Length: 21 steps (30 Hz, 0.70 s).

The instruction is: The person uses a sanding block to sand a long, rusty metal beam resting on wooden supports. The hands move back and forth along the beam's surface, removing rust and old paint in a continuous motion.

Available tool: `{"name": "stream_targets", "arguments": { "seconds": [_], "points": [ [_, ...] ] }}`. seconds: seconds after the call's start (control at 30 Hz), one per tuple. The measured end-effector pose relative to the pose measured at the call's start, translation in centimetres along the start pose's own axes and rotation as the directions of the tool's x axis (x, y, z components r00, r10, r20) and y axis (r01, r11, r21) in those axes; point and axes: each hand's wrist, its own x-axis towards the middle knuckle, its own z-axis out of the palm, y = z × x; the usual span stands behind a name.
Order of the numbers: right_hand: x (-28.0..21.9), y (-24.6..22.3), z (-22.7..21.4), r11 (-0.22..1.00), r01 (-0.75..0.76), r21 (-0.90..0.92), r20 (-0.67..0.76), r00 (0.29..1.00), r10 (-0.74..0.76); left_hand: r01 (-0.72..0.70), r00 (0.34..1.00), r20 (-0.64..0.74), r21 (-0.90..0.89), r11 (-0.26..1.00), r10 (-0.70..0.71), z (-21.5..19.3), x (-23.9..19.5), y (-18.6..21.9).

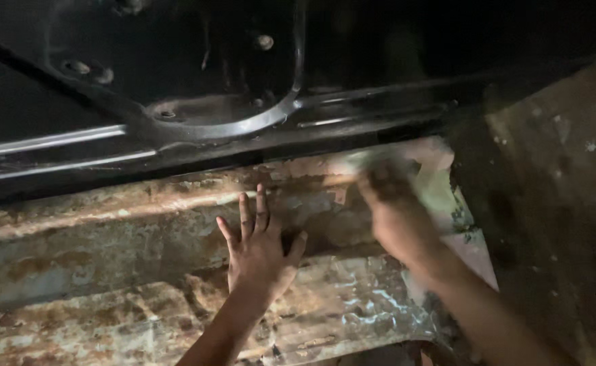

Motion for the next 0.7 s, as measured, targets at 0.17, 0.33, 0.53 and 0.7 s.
{"name": "stream_targets", "arguments": {
  "seconds": [0.17, 0.33, 0.53, 0.7],
  "points": [
    [-1.3, 1.1, -0.6, 0.999, 0.005, 0.037, 0.036, 0.999, -0.007, -0.072, 0.992, -0.106, -0.024, 0.997, 0.069, 0.7, -0.2, -0.3],
    [-1.0, 6.4, -2.0, 0.889, -0.455, -0.056, 0.410, 0.801, 0.436, -0.060, 0.995, -0.083, -0.091, 0.994, 0.053, 1.0, -0.1, -0.6],
    [-2.1, 1.0, -1.5, 0.738, -0.624, 0.256, 0.536, 0.727, 0.429, 0.003, 1.000, -0.005, -0.108, 0.994, -0.004, 0.0, -0.3, 0.1],
    [-1.3, -2.2, -1.6, 0.960, 0.281, -0.001, -0.215, 0.937, -0.275, 0.005, 1.000, 0.009, -0.045, 0.999, -0.005, 0.0, -0.3, 0.3]
  ]
}}
